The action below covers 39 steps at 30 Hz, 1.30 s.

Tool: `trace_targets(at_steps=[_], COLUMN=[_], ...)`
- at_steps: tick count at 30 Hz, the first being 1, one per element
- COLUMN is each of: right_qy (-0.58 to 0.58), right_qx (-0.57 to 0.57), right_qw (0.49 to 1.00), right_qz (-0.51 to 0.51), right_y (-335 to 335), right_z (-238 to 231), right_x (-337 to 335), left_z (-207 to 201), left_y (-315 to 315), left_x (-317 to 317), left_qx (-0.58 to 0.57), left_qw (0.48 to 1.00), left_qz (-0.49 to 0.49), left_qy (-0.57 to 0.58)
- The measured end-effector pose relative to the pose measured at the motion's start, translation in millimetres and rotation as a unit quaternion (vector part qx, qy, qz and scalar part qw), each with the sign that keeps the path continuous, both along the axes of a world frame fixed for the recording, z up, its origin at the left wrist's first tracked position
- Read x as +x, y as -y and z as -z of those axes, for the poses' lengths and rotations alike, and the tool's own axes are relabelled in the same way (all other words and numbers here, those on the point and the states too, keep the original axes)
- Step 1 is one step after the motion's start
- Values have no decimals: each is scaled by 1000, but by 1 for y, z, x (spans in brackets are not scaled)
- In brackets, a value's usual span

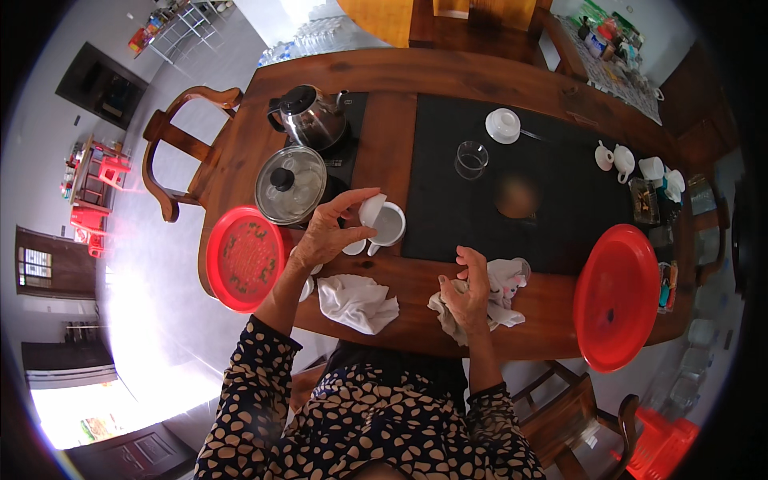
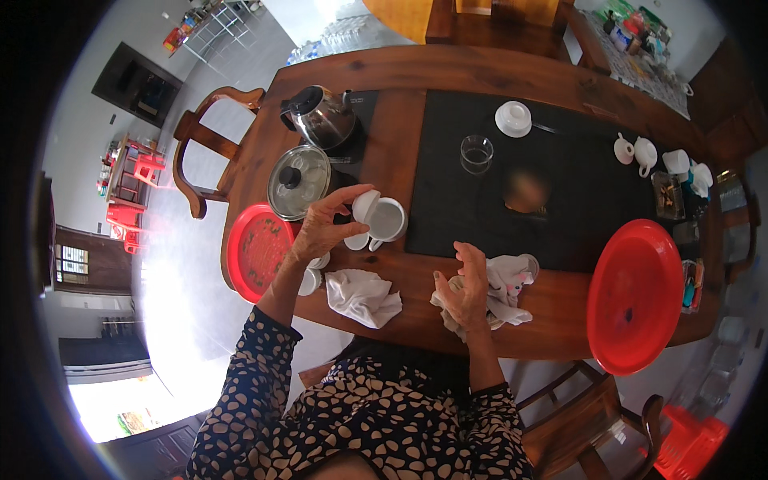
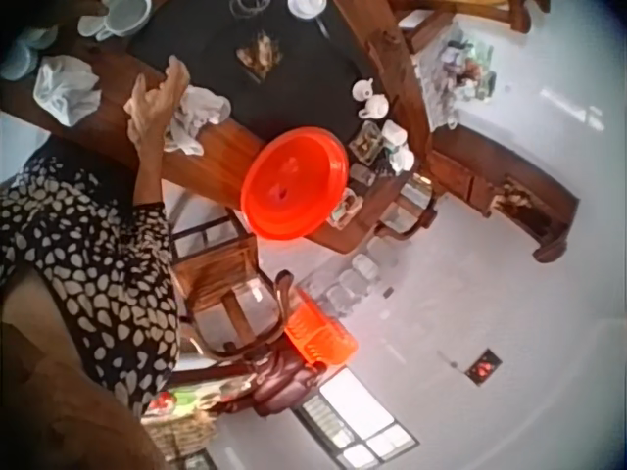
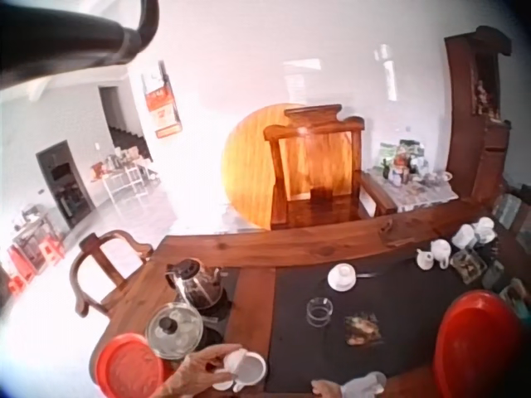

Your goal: The person sits at a wooden table and dries several small white cups using a white cloth. They wipe each cup individually and place the dried cups onto a red plastic tray. The process is repeated for multiple cups throughout the video.

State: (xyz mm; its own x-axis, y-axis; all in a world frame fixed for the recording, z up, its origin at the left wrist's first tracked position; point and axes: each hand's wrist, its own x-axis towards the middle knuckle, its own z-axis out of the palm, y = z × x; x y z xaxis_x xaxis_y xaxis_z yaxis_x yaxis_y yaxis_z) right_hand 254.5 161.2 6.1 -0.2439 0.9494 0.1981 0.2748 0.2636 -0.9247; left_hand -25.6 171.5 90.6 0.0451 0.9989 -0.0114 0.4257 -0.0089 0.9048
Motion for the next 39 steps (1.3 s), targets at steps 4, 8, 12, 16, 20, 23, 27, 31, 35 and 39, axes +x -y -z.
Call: trace_targets(at_steps=[4,8,12,16,20,23,27,31,35,39], right_qy=[-29,-21,-11,115,230,328,330,69,-55,329], right_qx=[36,86,57,60,158,187,196,147,-25,144], right_qw=[999,991,992,991,958,924,923,986,998,933], right_qz=[24,103,110,44,60,54,11,45,21,3], right_y=[5,6,17,41,58,72,69,47,33,35], right_z=[1,-5,-14,-10,3,26,34,-31,-45,-9], right_x=[11,26,43,51,31,19,20,4,-8,-11], left_z=[-4,22,46,58,59,53,61,53,32,32], left_y=[-3,3,25,57,82,102,120,129,131,138], left_x=[7,11,4,1,4,12,21,35,37,23], left_qx=[27,19,-82,-124,-149,-166,-156,-146,-122,-103], left_qw=[998,986,846,773,739,726,705,679,691,698], left_qz=[0,-92,-182,-184,-162,-136,-108,-75,-61,-94], left_qy=[-50,135,495,594,637,653,683,715,710,703])
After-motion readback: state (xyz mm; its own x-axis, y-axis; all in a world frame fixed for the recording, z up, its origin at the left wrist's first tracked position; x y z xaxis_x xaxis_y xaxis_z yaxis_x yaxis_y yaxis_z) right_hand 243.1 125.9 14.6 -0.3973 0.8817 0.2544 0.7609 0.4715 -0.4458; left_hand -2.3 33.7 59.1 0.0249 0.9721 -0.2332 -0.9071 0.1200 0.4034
